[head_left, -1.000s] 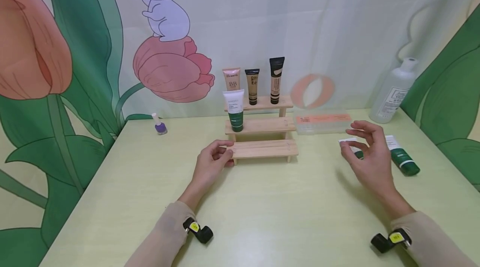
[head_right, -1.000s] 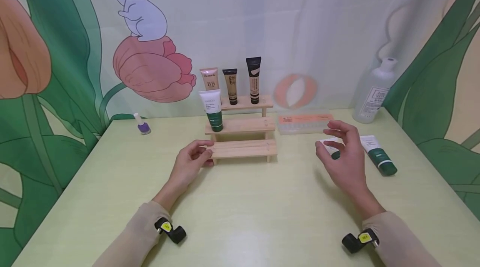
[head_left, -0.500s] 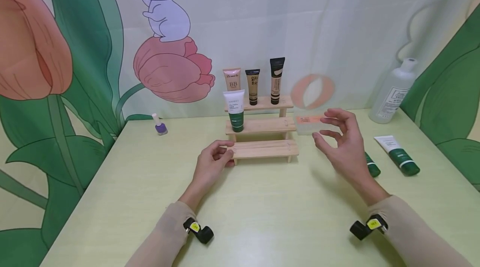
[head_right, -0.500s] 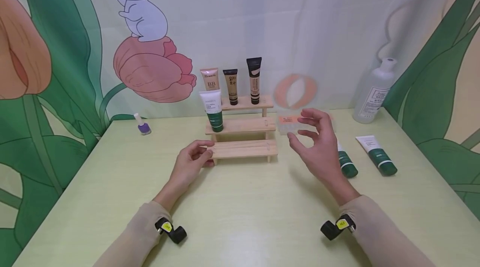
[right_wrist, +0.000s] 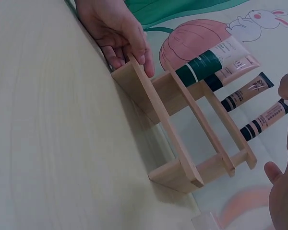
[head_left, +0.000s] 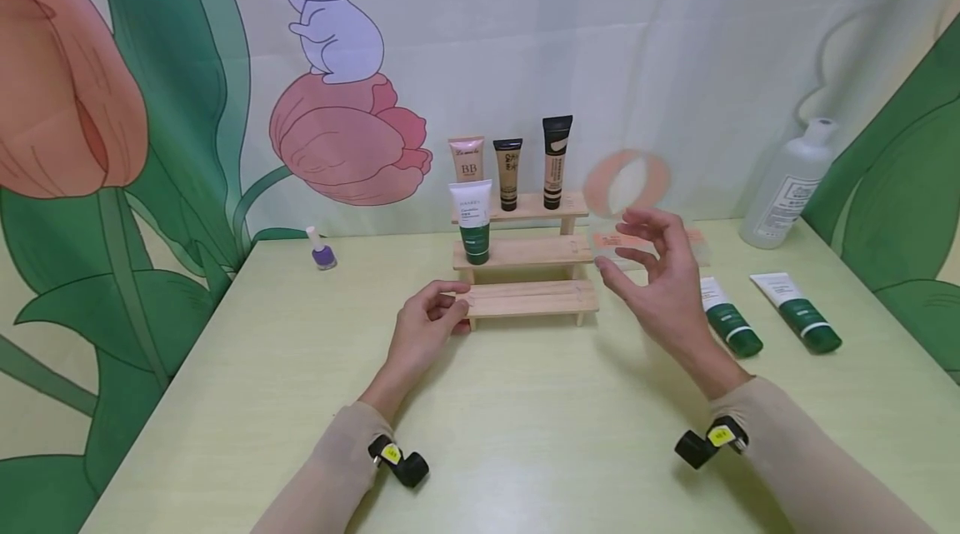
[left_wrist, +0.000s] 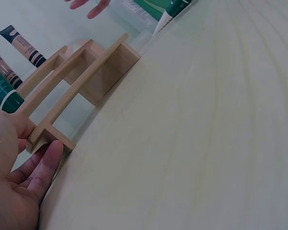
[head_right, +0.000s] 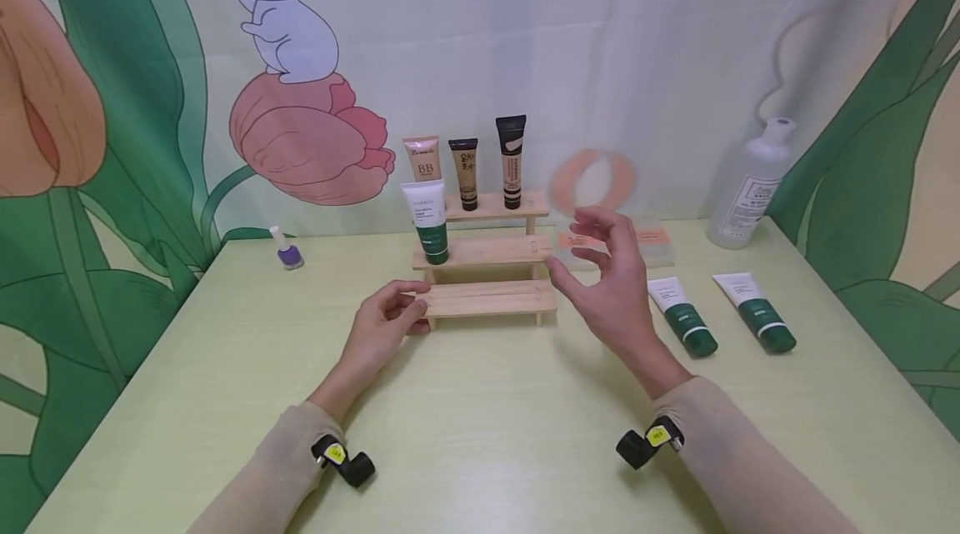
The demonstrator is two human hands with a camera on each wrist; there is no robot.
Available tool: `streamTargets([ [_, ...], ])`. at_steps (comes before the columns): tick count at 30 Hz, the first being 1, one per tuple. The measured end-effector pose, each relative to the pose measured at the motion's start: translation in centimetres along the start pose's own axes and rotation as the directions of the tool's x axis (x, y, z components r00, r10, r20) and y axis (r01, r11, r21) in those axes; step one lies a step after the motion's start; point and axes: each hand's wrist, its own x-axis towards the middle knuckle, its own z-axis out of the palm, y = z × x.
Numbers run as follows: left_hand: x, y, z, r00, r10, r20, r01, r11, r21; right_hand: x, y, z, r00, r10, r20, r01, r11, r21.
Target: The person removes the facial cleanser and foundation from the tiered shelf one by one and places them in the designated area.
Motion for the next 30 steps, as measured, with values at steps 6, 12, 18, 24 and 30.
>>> streamTargets([
  [6,-0.1,0.1,0.0,1.0,0.002,-0.002,-0.002,1.0,-0.004,0.9,-0.3,1.5,0.999,-0.014,0.029,0.014,1.0,0.014],
  [12,0.0,0.1,0.1,1.0,0.003,0.0,-0.003,1.0,-0.007,1.7,-0.6,3.2,0.998,-0.007,0.067,0.006,1.0,0.02],
  [18,0.0,0.0,0.1,1.0,0.004,-0.001,-0.005,1.0,-0.014,2.3,-0.9,4.7,0.995,-0.038,0.095,0.034,0.999,0.042],
  [24,0.0,-0.1,0.0,1.0,0.01,0.006,-0.01,1.0,-0.013,2.6,-0.8,6.0,0.993,-0.036,0.115,0.03,0.998,0.055],
  [30,0.0,0.0,-0.1,1.0,0.014,0.004,-0.014,1.0,-0.016,2.8,-0.6,7.2,0.991,-0.015,0.133,0.008,0.998,0.056],
])
